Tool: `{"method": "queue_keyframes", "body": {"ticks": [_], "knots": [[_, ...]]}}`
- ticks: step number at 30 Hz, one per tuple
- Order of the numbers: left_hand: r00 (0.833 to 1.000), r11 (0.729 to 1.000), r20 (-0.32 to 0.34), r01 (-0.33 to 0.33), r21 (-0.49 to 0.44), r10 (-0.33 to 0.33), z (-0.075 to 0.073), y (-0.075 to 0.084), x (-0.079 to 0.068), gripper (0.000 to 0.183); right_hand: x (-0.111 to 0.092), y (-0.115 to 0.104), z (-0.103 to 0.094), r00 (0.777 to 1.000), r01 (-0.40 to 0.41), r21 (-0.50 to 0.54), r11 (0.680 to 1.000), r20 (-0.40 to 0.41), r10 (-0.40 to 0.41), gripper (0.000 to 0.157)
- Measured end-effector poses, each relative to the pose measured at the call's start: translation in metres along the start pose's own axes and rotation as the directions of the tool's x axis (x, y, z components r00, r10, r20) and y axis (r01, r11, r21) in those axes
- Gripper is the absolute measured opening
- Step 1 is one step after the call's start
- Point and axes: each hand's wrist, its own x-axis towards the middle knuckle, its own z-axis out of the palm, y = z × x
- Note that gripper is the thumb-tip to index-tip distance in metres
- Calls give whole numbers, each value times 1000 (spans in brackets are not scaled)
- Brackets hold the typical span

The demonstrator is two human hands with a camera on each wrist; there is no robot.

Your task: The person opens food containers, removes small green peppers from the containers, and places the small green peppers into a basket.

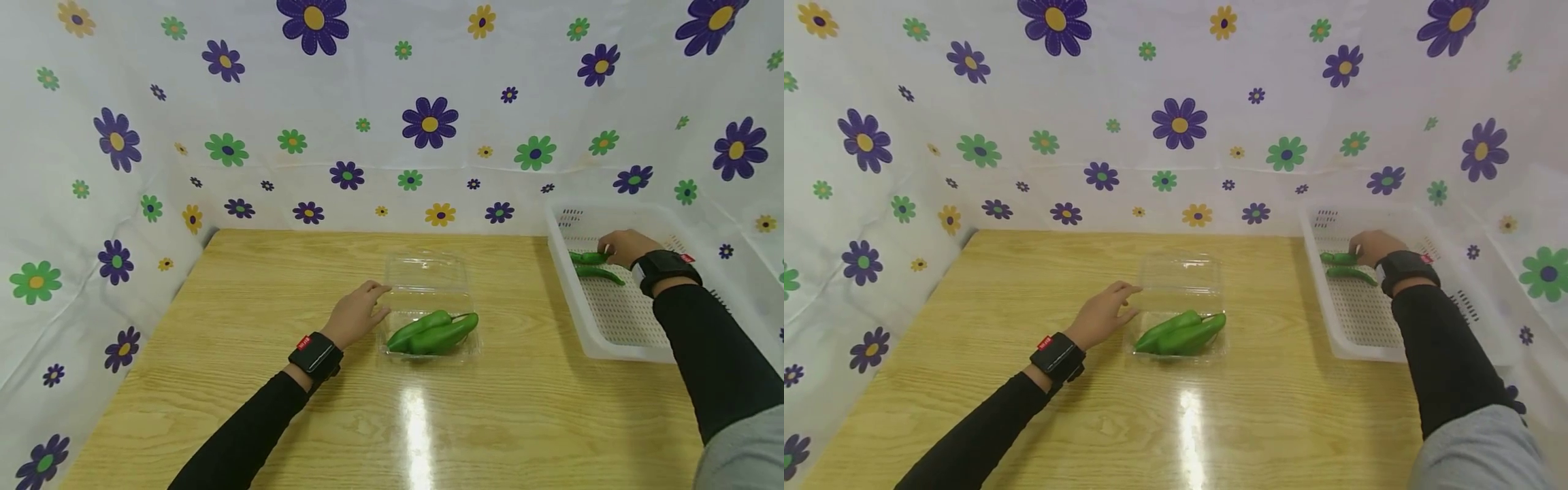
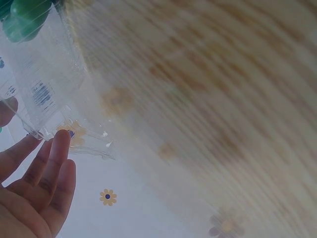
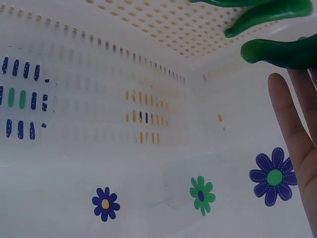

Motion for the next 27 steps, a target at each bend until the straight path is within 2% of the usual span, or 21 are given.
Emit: {"method": "queue_keyframes", "body": {"ticks": [8, 13, 19, 23, 27], "knots": [[1000, 1000, 11, 10, -19, -10, 1, 2, -2, 42, 13, 5, 26, 999, 16, -45, 999, 30, -15, 24], [1000, 1000, 7, 3, -13, -3, 0, 2, -3, 42, 13, -1, 32, 997, 21, -30, 999, 75, -19, 26], [1000, 1000, 3, 4, -1, -4, 0, 2, -2, 42, 14, -4, 38, 997, 8, 8, 1000, 83, -9, 22], [1000, 1000, 4, 7, -8, -7, -2, 2, -3, 42, 17, -2, 43, 995, -5, -12, 1000, 96, 7, 18], [1000, 1000, -3, 7, -6, -7, -2, 2, -3, 42, 19, -1, 44, 994, 14, -49, 999, 105, -9, 18]]}}
